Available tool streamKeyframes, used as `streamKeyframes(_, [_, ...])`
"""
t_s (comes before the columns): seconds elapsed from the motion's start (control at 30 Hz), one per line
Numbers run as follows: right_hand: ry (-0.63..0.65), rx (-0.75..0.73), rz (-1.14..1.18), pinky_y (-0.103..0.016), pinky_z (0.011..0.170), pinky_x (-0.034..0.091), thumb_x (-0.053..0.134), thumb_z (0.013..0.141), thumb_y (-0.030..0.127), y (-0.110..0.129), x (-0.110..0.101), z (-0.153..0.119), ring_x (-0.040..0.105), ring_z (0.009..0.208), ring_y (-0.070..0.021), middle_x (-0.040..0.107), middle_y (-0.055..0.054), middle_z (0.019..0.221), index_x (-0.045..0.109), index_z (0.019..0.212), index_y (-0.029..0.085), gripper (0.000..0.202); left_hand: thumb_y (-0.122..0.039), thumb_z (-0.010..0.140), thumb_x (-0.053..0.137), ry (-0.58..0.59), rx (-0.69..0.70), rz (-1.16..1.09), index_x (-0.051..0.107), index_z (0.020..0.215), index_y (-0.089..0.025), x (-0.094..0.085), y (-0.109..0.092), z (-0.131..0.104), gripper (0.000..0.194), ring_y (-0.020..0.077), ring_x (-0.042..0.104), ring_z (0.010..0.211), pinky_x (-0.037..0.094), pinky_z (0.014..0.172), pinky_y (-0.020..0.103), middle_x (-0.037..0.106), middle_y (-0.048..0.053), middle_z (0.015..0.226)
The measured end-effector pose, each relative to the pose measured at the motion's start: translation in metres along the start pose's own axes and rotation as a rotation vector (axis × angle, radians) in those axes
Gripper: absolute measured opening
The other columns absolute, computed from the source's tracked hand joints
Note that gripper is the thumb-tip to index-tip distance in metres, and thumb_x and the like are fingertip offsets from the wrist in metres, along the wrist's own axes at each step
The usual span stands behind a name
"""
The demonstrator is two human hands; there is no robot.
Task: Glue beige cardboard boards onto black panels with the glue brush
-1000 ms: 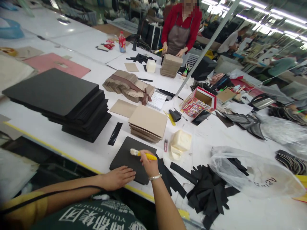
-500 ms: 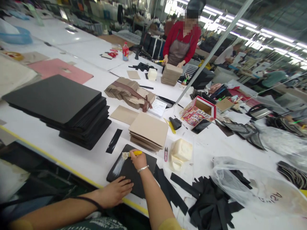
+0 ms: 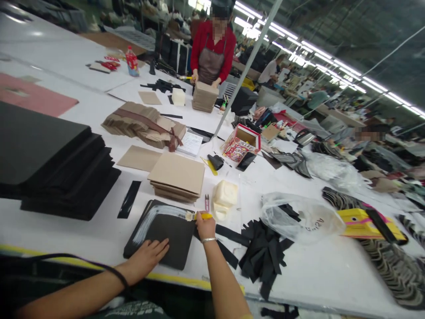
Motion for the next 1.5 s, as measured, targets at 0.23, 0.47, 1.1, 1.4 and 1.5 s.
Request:
streamKeyframes(0.23, [0.133, -0.608, -0.427, -0.027, 0.074, 0.046, 0.046, 0.086, 0.033, 0.050, 0.000, -0.035, 0.059, 0.080, -0.0151, 0.064, -0.005, 0.087, 0.062, 0.100, 0.022, 0.024, -0.005, 0.079, 0.039, 0.045, -0.005, 0.057, 0.046, 0.128, -0.018, 0.001, -0.005, 0.002, 0.051, 0.0270, 0.050, 0.099, 0.041, 0.074, 0.042, 0.043, 0.013, 0.136])
streamKeyframes(0.47, [0.322, -0.750, -0.575, -0.023, 0.065, 0.044, 0.044, 0.087, 0.026, 0.025, 0.027, -0.114, 0.056, 0.067, -0.0134, 0.061, -0.004, 0.075, 0.061, 0.098, 0.021, 0.021, -0.010, 0.082, 0.040, 0.077, -0.025, 0.066, 0.045, 0.129, -0.018, 0.005, -0.005, 0.003, 0.048, 0.0272, 0.050, 0.100, 0.041, 0.075, 0.043, 0.040, 0.015, 0.137])
streamKeyframes(1.1, [0.202, -0.532, -0.519, -0.023, 0.065, 0.048, 0.038, 0.090, 0.029, 0.003, -0.001, -0.151, 0.062, 0.070, -0.0141, 0.066, -0.005, 0.079, 0.056, 0.110, 0.022, 0.028, -0.014, 0.080, 0.048, 0.088, -0.008, 0.054, 0.047, 0.127, -0.019, 0.002, -0.001, 0.003, 0.047, 0.0265, 0.050, 0.102, 0.043, 0.076, 0.040, 0.042, 0.012, 0.136])
streamKeyframes(1.4, [-0.299, -0.515, -0.677, -0.029, 0.068, 0.049, 0.041, 0.089, 0.028, -0.035, -0.035, -0.119, 0.062, 0.076, -0.0183, 0.065, -0.010, 0.081, 0.057, 0.099, 0.013, 0.025, -0.019, 0.076, 0.057, 0.119, -0.024, -0.032, 0.046, 0.128, -0.023, -0.001, 0.004, 0.004, 0.054, 0.0277, 0.049, 0.107, 0.042, 0.085, 0.043, 0.042, 0.008, 0.137])
streamKeyframes(1.5, [-0.372, -0.586, -0.642, -0.032, 0.075, 0.050, 0.044, 0.088, 0.025, -0.014, -0.046, -0.110, 0.061, 0.085, -0.0196, 0.064, -0.011, 0.092, 0.053, 0.104, 0.013, 0.022, -0.018, 0.072, 0.060, 0.129, -0.040, -0.045, 0.047, 0.127, -0.024, 0.004, 0.003, 0.001, 0.057, 0.0293, 0.049, 0.108, 0.042, 0.087, 0.045, 0.043, 0.007, 0.136])
Point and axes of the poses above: each hand's wrist, its own z-axis towards the middle knuckle, its own x-axis out of the palm, y = z × x, the point moved 9 cm from there along z, towards the middle knuckle
